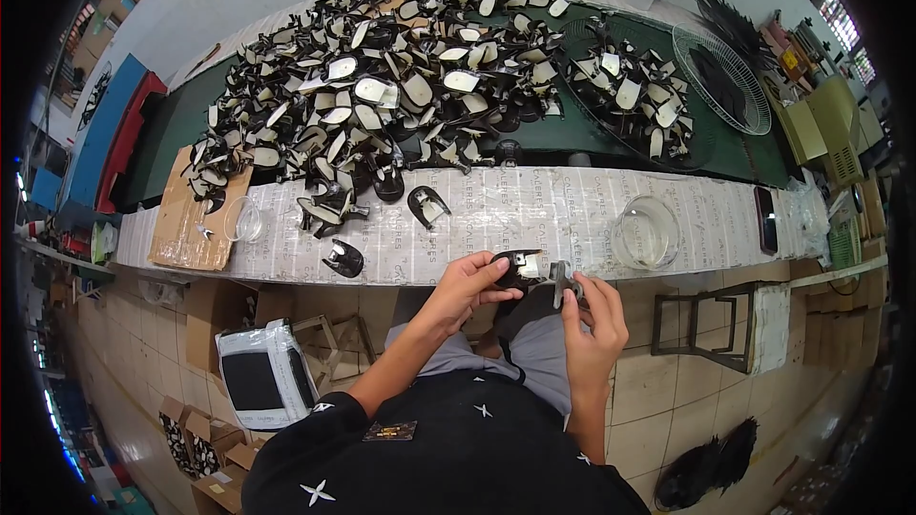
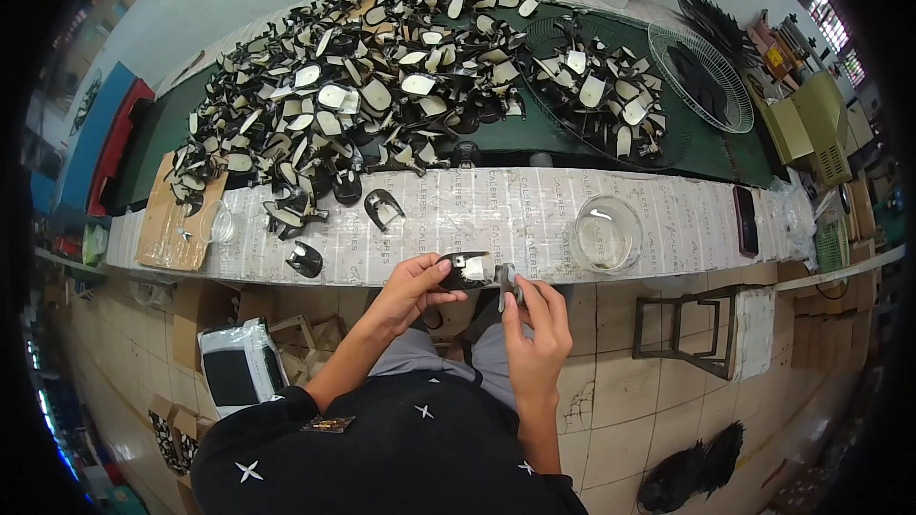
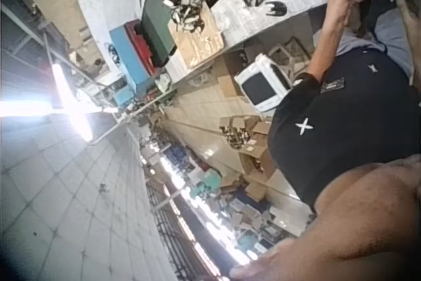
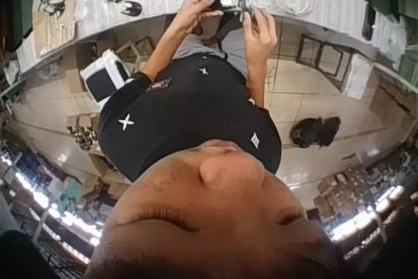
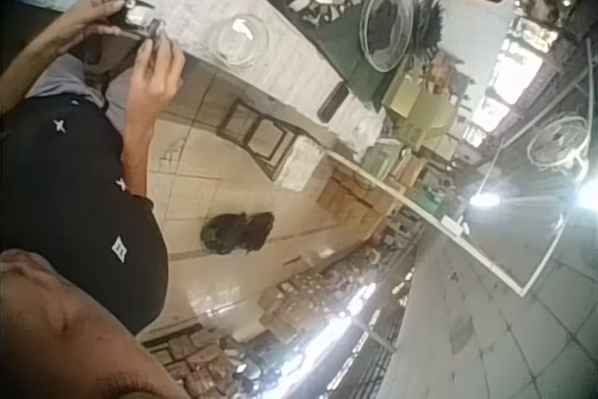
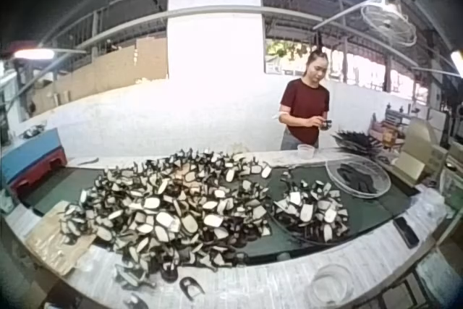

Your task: Scraping excess material and cleaning shoe heel components at a manufacturing workstation.

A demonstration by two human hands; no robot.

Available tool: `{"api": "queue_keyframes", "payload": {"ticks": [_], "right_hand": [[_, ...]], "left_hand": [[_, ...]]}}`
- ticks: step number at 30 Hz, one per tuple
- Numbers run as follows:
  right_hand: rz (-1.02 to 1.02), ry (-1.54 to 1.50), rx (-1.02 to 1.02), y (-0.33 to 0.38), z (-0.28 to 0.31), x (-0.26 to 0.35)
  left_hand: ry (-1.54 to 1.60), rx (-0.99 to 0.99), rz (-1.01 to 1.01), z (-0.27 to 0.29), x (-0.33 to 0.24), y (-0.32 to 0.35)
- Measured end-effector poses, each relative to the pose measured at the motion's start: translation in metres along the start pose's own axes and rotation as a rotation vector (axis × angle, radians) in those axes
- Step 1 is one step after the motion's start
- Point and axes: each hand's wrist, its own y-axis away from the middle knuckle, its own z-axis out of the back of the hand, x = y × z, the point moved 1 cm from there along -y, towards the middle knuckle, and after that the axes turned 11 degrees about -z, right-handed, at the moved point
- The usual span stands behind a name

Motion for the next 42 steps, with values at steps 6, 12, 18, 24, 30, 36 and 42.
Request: {"api": "queue_keyframes", "payload": {"ticks": [6, 12, 18, 24, 30, 36, 42], "right_hand": [[-0.114, -0.069, -0.014, -0.003, 0.007, 0.008], [-0.023, 0.032, 0.064, 0.0, 0.002, 0.008], [0.009, 0.129, -0.008, 0.0, 0.003, 0.005], [-0.109, -0.088, 0.074, 0.0, 0.005, 0.009], [-0.283, -0.344, 0.219, 0.001, -0.002, -0.004], [-0.518, -0.758, 0.245, 0.0, 0.006, -0.021], [-0.453, -1.031, 0.175, -0.002, 0.019, -0.028]], "left_hand": [[0.028, -0.014, 0.032, -0.003, -0.003, 0.002], [-0.002, 0.005, 0.018, -0.002, -0.001, 0.002], [-0.044, 0.017, -0.018, -0.002, 0.004, 0.002], [-0.044, 0.086, -0.011, -0.004, 0.006, 0.003], [-0.044, 0.139, 0.014, -0.007, 0.005, 0.006], [-0.088, 0.134, 0.049, -0.005, 0.009, 0.006], [0.306, 0.25, 0.048, -0.012, -0.003, 0.022]]}}
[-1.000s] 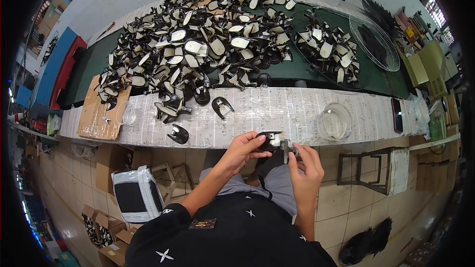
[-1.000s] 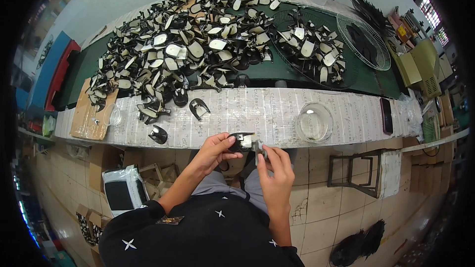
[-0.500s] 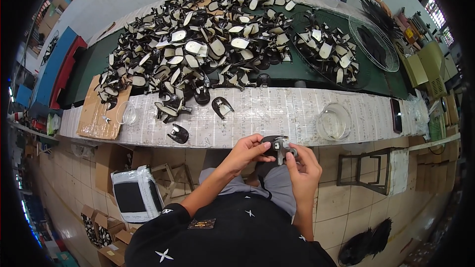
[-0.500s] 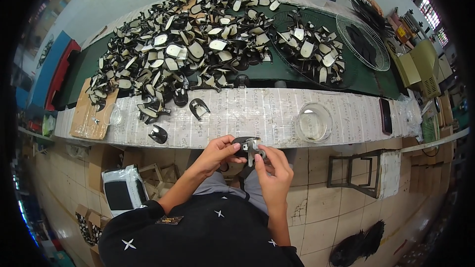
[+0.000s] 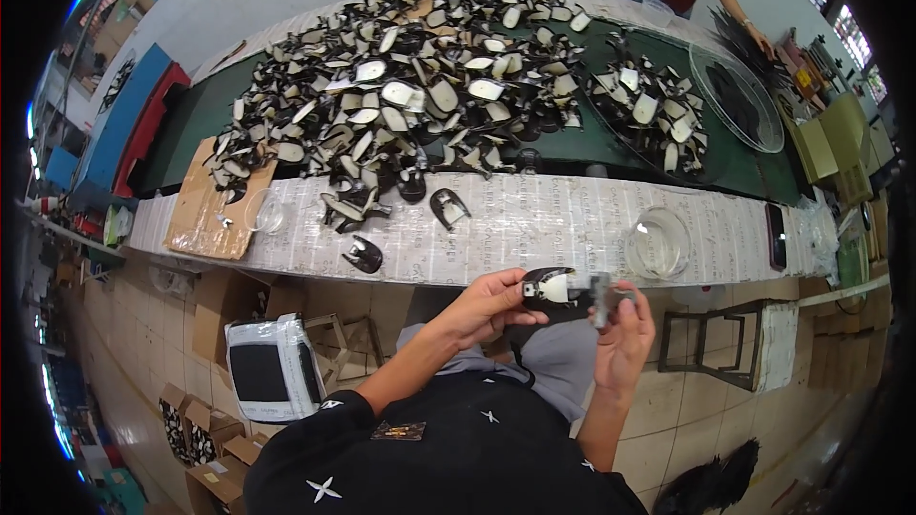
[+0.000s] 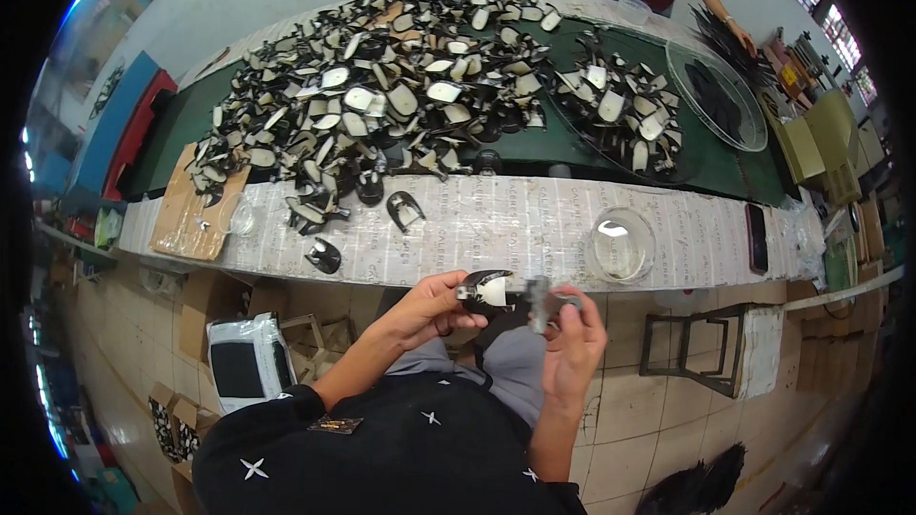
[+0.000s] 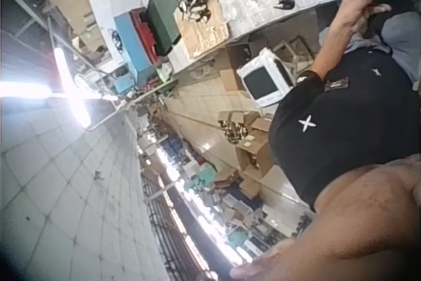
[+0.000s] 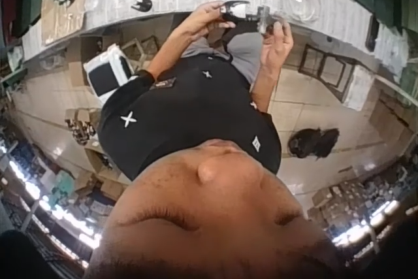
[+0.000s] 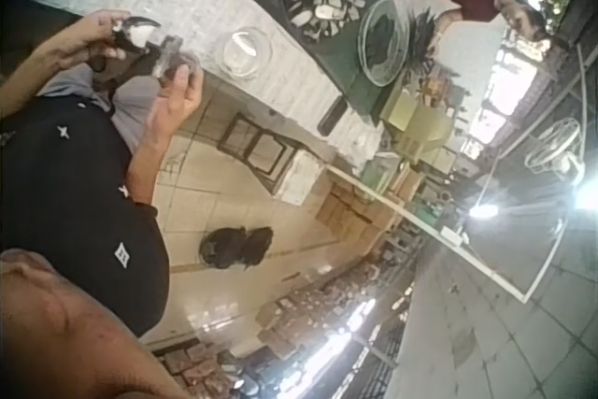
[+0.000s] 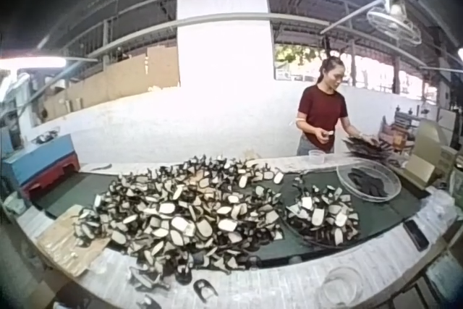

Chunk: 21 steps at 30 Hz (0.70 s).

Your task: Scraping excess material and cleaning shoe heel components at a manufacturing workstation.

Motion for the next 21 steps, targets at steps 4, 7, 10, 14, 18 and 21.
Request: {"api": "queue_keyframes", "payload": {"ticks": [4, 7, 10, 14, 18, 21], "right_hand": [[0.131, -0.047, -0.015, 0.009, 0.011, 0.009], [0.173, 0.019, -0.01, 0.017, 0.017, 0.01], [0.162, 0.024, -0.063, 0.023, 0.022, 0.0], [0.102, -0.007, -0.095, 0.027, 0.029, -0.021], [0.075, 0.006, -0.095, 0.023, 0.039, -0.038], [0.047, -0.037, -0.091, 0.019, 0.048, -0.041]], "left_hand": [[0.285, 0.204, -0.051, -0.026, -0.013, 0.027], [0.595, 0.348, -0.041, -0.051, -0.016, 0.04], [0.75, 0.53, -0.085, -0.068, -0.02, 0.048], [0.73, 0.522, -0.143, -0.068, -0.023, 0.054], [0.272, 0.448, -0.264, -0.051, -0.034, 0.044], [0.221, 0.502, -0.259, -0.052, -0.047, 0.019]]}}
